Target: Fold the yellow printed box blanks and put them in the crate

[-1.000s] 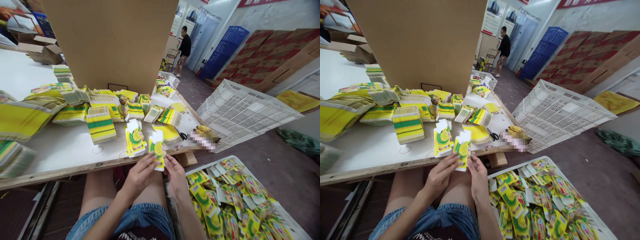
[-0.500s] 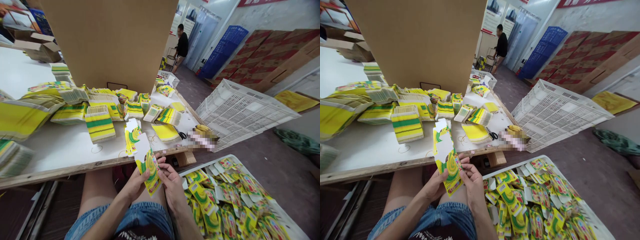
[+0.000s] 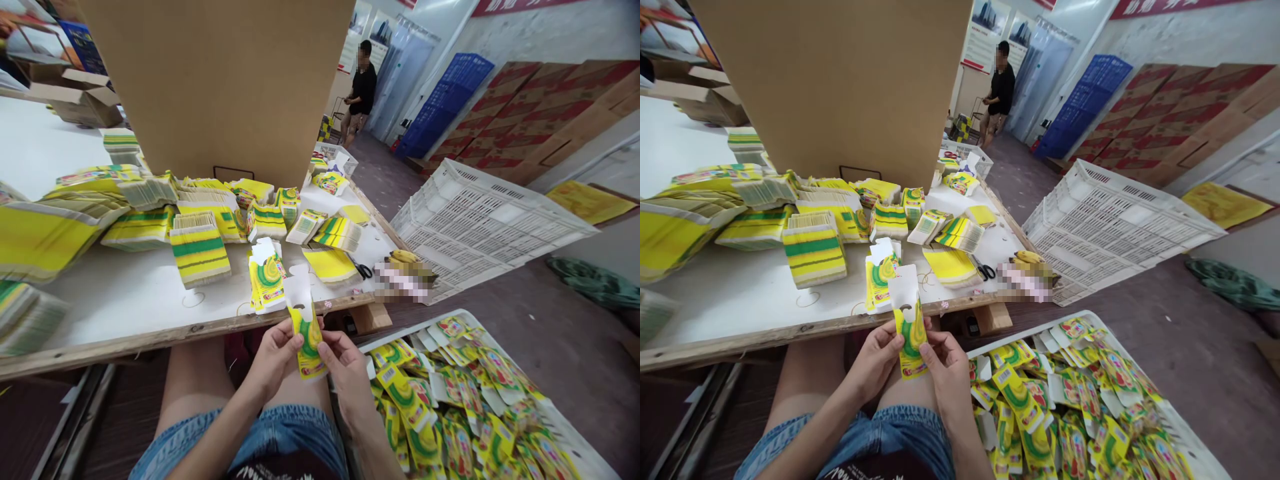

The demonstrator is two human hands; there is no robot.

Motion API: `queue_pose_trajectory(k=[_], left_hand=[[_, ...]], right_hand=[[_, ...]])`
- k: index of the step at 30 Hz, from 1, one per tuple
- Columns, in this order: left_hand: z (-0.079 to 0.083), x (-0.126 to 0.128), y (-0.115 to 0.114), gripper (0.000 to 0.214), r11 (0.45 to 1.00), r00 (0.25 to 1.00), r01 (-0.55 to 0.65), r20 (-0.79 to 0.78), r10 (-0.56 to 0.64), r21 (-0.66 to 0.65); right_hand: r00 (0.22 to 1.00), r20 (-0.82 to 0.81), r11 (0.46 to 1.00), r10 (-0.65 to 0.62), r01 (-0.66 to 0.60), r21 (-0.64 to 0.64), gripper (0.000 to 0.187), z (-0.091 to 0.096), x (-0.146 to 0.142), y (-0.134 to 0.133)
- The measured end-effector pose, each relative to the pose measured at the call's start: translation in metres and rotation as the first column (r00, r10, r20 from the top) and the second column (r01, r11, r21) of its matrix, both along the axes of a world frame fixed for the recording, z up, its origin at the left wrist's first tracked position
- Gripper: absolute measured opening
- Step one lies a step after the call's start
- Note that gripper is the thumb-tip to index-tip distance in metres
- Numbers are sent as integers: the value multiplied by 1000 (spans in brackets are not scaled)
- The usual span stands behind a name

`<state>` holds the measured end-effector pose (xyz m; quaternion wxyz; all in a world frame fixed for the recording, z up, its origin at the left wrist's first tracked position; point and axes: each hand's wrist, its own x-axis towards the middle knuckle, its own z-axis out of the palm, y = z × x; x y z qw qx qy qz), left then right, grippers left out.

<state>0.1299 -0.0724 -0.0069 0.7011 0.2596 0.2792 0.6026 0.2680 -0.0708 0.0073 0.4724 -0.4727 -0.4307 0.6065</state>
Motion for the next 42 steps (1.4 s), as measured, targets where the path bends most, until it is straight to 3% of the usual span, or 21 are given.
queue_pose_trajectory(k=[4,7,10,15,19,23,29,32,34,35,38,42], left_hand=[[-3,4,3,36,989,992,-107,-82,99,-105],[-2,4,2,41,984,967,-168,-203,152,-62],[1,2,-2,51,974,934,-225,-281,221,21],[2,1,-6,54,989,945,-43,-315,87,143],[0,-2,-6,48,982,958,82,-284,-31,168],[2,-5,-8,39,974,958,171,-256,-130,148],[7,-5,-10,32,961,944,238,-267,-194,143],[7,-5,-9,58,965,946,230,-260,-192,125],[6,-4,-8,75,960,943,251,-254,-215,120],[5,-4,-8,76,957,940,264,-254,-228,118],[0,-2,-8,60,962,939,251,-269,-216,103],[-5,0,-6,40,976,918,174,-380,-114,127]], right_hand=[[988,147,999,-43,39,30,27,-7,-2,-3],[962,252,991,-107,84,103,28,-7,-3,-4],[944,318,982,-89,29,188,24,-3,1,-1],[964,263,962,42,-110,250,51,5,14,7],[967,192,950,168,-211,232,42,11,25,14],[936,243,937,253,-300,181,20,17,35,18],[904,407,928,131,-256,272,28,20,40,20],[909,412,917,60,-213,337,27,17,37,19],[937,346,936,53,-167,310,20,13,36,18],[952,301,947,56,-147,287,25,11,35,18],[964,265,950,40,-119,290,38,7,37,19],[908,418,901,13,-192,389,49,14,43,22]])
